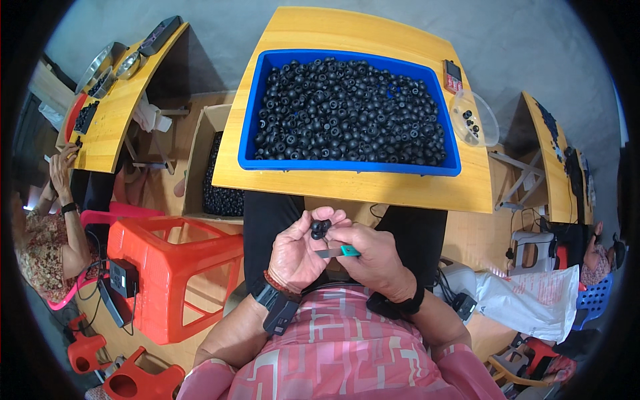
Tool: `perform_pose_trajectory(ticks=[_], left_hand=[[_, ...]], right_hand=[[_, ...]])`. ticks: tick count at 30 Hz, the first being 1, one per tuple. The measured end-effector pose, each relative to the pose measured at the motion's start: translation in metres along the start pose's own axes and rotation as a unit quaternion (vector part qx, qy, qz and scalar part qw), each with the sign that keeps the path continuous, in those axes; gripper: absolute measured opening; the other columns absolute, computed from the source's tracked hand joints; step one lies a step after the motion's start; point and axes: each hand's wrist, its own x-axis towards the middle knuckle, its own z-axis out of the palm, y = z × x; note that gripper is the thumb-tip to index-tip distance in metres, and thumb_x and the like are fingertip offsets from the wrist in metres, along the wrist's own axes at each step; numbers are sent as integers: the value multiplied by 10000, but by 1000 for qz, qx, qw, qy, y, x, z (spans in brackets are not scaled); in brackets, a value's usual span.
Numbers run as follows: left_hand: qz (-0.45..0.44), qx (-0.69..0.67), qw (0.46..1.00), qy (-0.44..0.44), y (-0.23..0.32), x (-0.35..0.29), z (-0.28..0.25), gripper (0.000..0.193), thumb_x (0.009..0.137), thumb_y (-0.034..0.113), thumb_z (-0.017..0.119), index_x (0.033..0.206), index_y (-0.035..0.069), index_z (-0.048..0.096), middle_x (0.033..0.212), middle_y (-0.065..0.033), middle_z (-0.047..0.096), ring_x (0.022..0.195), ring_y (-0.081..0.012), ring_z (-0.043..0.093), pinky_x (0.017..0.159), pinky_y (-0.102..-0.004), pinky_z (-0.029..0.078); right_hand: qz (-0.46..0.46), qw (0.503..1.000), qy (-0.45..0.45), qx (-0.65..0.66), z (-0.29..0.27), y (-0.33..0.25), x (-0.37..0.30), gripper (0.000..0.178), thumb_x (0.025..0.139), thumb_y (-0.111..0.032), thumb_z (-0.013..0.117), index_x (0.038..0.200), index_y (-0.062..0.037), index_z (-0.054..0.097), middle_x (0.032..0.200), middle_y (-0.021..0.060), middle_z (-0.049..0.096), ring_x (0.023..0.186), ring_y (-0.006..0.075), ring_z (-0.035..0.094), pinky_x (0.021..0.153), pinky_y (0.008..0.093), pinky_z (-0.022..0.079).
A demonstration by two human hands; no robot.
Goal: Assembling small black plastic components by hand using a small blue insertion tool.
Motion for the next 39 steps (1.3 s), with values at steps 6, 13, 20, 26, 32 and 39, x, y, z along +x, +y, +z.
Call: perform_pose_trajectory(ticks=[6,13,20,26,32,39], left_hand=[[7,39,999,-18,-10,0,4,391,1042,326,397,1185,14,584,1339,-230,531,1302,-363,464,1101,-499,385],[0,65,998,0,-10,1,3,341,1036,284,409,1147,20,593,1332,-224,536,1272,-346,490,1088,-492,396],[33,111,993,25,-2,-2,5,213,993,163,538,1093,-2,629,982,-84,650,894,-188,622,840,-370,521],[41,143,989,-8,-7,-3,6,173,994,142,555,1103,22,616,984,-86,654,909,-177,629,841,-356,523],[42,138,989,-28,-6,-1,2,120,986,158,578,1029,47,586,986,-89,657,850,-171,645,754,-308,535],[35,144,989,-21,-7,-2,1,83,977,132,590,1016,59,582,982,-83,652,820,-147,640,719,-275,527]], right_hand=[[14,991,-65,-120,2,-3,0,286,755,-55,722,1035,-57,663,868,106,681,760,288,686,637,351,548],[73,997,-30,7,3,0,-4,257,797,-71,760,1032,-33,665,925,79,710,765,157,696,661,278,537],[219,912,62,343,2,-1,-1,138,889,-24,687,1022,-11,652,906,18,698,791,41,625,701,198,515],[227,924,70,299,9,4,-7,155,854,-23,726,981,-21,637,852,-2,677,766,24,597,673,193,495],[224,921,67,312,9,3,-8,212,840,-38,743,1024,-29,637,858,-3,679,780,17,586,691,201,496],[129,970,58,198,-1,-3,-1,249,808,-20,757,1042,-11,674,841,18,664,743,54,588,663,220,485]])
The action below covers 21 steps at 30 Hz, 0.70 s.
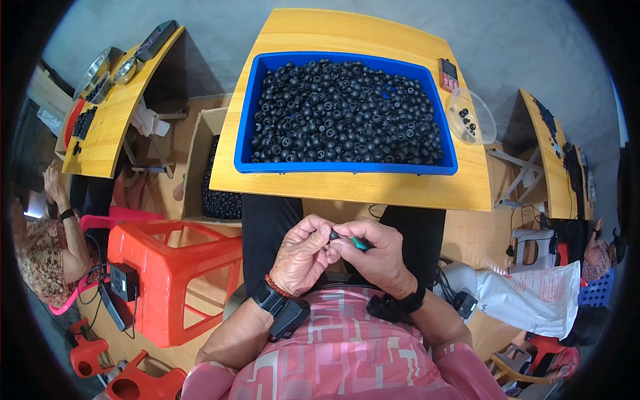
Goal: Assembling small black plastic components by hand using a small blue insertion tool.
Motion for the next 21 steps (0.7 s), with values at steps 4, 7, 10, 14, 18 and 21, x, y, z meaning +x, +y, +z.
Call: perform_pose_trajectory(ticks=[4,7,10,14,18,21], left_hand=[[-8,13,1000,5,5,-2,8,91,971,107,594,1046,56,590,977,-77,654,829,-142,643,711,-275,530],[-5,15,1000,0,5,-2,6,108,965,95,600,1064,52,594,966,-73,659,832,-141,650,706,-270,531],[7,32,999,34,3,-2,8,88,951,81,625,1029,43,610,904,-61,656,732,-109,602,660,-254,484],[12,45,998,44,4,-2,9,87,946,79,635,1020,41,613,886,-60,655,712,-102,599,651,-253,483],[15,59,997,48,6,-2,10,90,949,75,628,1026,32,611,894,-63,657,718,-104,604,654,-255,486],[19,41,998,42,8,-1,9,96,958,88,617,1031,25,610,903,-68,658,728,-108,606,658,-258,489]], right_hand=[[-44,998,6,-43,-5,-1,1,257,773,-10,772,1013,-25,681,814,53,644,709,96,604,625,242,474],[-88,993,5,-84,-7,-1,1,287,753,-6,780,1014,-46,667,794,63,636,689,124,620,602,252,470],[-115,989,5,-90,-6,-1,1,277,735,18,770,978,-53,659,772,58,639,680,132,625,590,256,469],[-154,983,14,-100,-5,5,3,300,716,-8,802,957,-79,639,738,61,625,626,170,622,552,276,464],[-139,985,4,-98,-8,5,2,302,714,-11,799,964,-81,644,759,65,637,642,167,628,569,269,469],[-109,987,-6,-114,-9,4,2,312,741,-7,781,1016,-60,643,766,73,638,655,176,633,599,274,484]])
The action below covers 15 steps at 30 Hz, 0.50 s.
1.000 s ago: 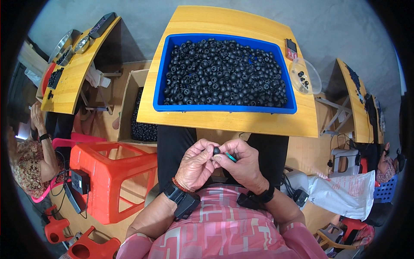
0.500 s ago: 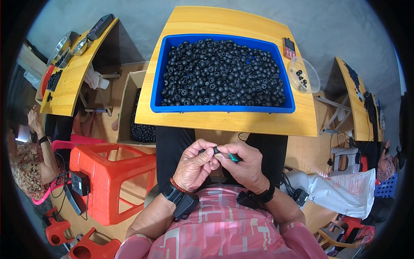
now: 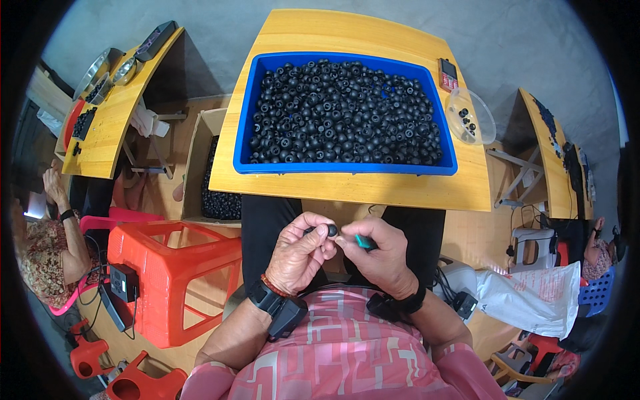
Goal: Assembling small black plastic components by hand using a small blue insertion tool.
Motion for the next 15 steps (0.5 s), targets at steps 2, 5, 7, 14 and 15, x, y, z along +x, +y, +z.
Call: perform_pose_trajectory(ticks=[2,5,7,14,15], left_hand=[[1,4,1000,2,1,1,2,104,962,96,613,1038,25,608,904,-68,656,731,-110,605,659,-259,490],[0,-7,1000,1,3,1,-1,115,967,103,607,1052,26,601,910,-71,653,736,-112,604,666,-261,494],[-4,-19,1000,-4,3,1,-2,119,968,102,604,1059,26,597,914,-73,652,738,-114,603,671,-263,496],[8,-32,999,-29,3,1,-5,116,953,71,611,1055,22,584,955,-91,652,758,-125,605,696,-268,506],[7,-33,999,-27,3,1,-4,120,949,69,616,1054,21,583,958,-94,653,762,-128,606,696,-269,506]], right_hand=[[66,995,44,63,4,2,-1,326,797,-43,748,1098,-27,624,817,92,644,695,194,643,630,290,498],[59,998,0,39,-3,-3,4,322,859,-75,693,1159,-3,598,850,110,635,709,223,640,636,308,502],[21,999,-22,20,-5,0,6,310,873,-79,672,1166,-8,597,847,115,621,701,239,628,624,319,500],[-36,997,-57,-44,-2,5,4,299,876,-73,655,1166,-20,607,782,122,559,646,283,578,570,367,476],[-36,997,-56,-44,-2,5,4,299,876,-73,655,1166,-20,607,782,122,559,646,283,578,570,367,476]])
